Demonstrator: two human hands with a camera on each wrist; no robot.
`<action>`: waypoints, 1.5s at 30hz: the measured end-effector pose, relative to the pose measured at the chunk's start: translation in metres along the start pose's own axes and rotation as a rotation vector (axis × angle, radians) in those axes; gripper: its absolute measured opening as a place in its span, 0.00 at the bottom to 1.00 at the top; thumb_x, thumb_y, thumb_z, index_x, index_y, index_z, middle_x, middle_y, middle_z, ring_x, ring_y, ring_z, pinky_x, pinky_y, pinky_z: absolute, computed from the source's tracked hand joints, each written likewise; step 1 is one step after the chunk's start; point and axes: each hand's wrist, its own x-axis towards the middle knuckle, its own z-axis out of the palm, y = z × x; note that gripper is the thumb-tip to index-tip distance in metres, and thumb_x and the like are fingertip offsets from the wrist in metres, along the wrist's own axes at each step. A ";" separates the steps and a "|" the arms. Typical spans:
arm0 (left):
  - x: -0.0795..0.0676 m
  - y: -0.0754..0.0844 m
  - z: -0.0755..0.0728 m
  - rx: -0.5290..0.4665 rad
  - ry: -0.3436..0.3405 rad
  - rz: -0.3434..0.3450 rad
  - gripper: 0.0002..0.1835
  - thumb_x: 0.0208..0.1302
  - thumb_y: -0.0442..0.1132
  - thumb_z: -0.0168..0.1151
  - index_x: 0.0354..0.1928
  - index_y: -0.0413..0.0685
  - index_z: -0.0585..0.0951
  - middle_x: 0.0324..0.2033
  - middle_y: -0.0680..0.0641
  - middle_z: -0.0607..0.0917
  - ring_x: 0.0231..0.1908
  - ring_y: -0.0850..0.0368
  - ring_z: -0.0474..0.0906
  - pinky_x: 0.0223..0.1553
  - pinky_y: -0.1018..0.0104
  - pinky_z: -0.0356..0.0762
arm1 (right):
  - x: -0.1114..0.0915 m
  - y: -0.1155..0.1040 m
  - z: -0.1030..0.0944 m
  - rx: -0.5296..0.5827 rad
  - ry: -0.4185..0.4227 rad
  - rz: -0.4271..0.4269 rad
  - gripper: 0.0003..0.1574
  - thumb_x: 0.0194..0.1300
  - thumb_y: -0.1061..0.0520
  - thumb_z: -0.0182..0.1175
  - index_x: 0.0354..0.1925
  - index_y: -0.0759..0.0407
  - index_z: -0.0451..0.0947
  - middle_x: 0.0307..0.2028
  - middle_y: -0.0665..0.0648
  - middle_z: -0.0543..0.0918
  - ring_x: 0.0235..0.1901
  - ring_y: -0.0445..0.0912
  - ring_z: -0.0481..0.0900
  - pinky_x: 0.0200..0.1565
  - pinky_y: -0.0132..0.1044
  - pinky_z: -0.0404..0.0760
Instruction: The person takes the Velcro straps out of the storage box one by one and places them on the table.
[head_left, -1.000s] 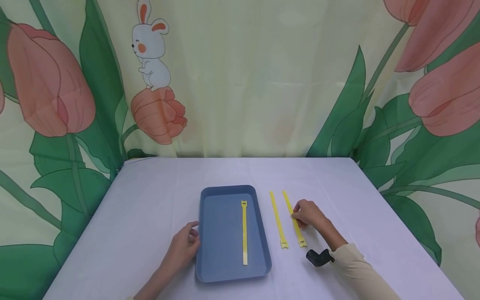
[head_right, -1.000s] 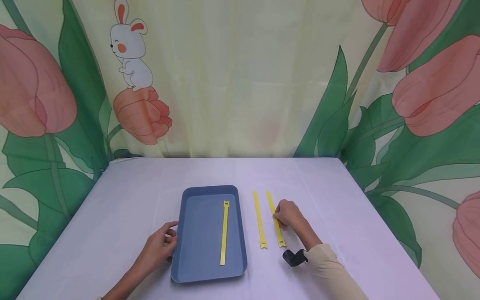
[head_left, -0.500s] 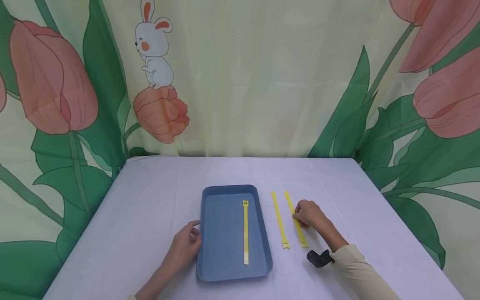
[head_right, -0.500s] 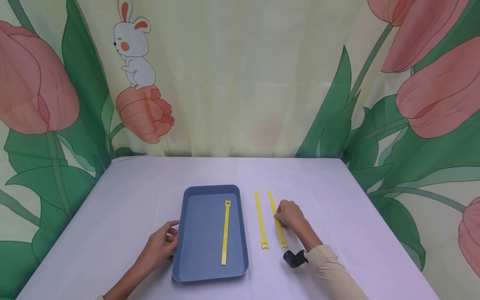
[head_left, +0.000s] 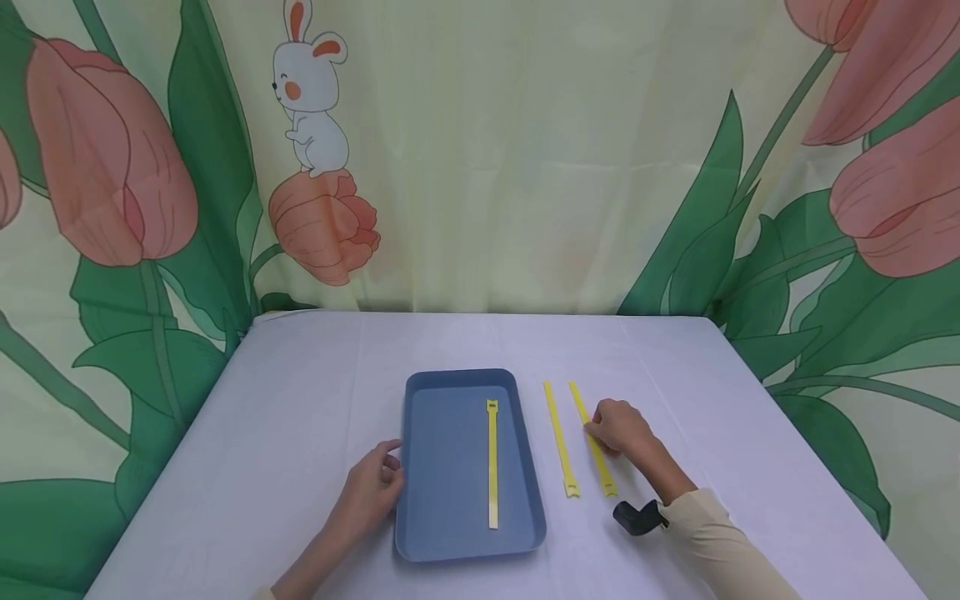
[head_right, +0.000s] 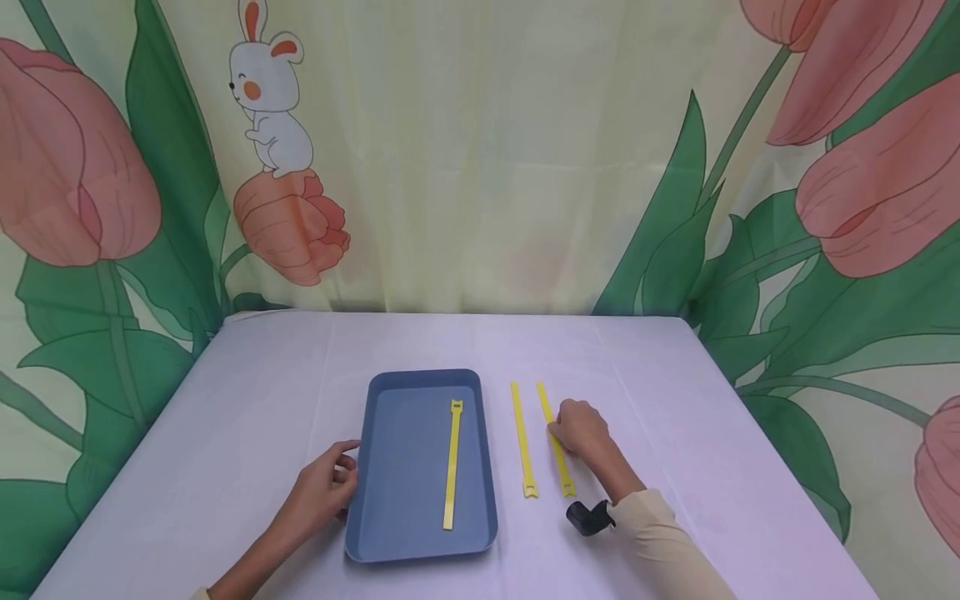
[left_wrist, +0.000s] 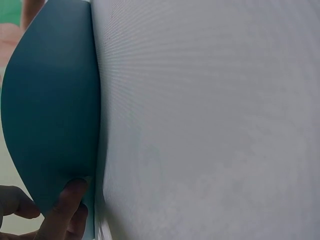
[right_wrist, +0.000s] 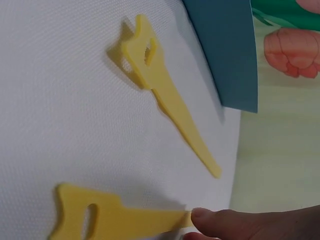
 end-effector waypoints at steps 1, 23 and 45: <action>0.000 0.000 0.000 -0.002 0.000 -0.004 0.25 0.59 0.29 0.54 0.60 0.33 0.68 0.35 0.47 0.76 0.34 0.58 0.78 0.26 0.73 0.77 | -0.001 -0.001 -0.001 -0.022 0.012 -0.004 0.12 0.61 0.57 0.61 0.34 0.67 0.77 0.19 0.55 0.74 0.17 0.45 0.72 0.19 0.32 0.69; 0.001 0.000 0.000 -0.020 0.017 0.032 0.25 0.58 0.27 0.55 0.60 0.31 0.68 0.34 0.47 0.76 0.33 0.58 0.77 0.26 0.71 0.76 | 0.006 -0.020 -0.014 -0.102 0.196 -0.139 0.12 0.61 0.54 0.61 0.37 0.63 0.78 0.22 0.53 0.77 0.18 0.44 0.70 0.19 0.34 0.68; -0.003 -0.002 0.000 0.005 0.032 0.029 0.24 0.58 0.28 0.56 0.59 0.32 0.69 0.33 0.48 0.76 0.32 0.58 0.77 0.27 0.71 0.76 | 0.000 -0.043 -0.016 -0.080 0.210 -0.261 0.10 0.61 0.54 0.62 0.36 0.60 0.79 0.22 0.51 0.77 0.19 0.42 0.70 0.19 0.34 0.69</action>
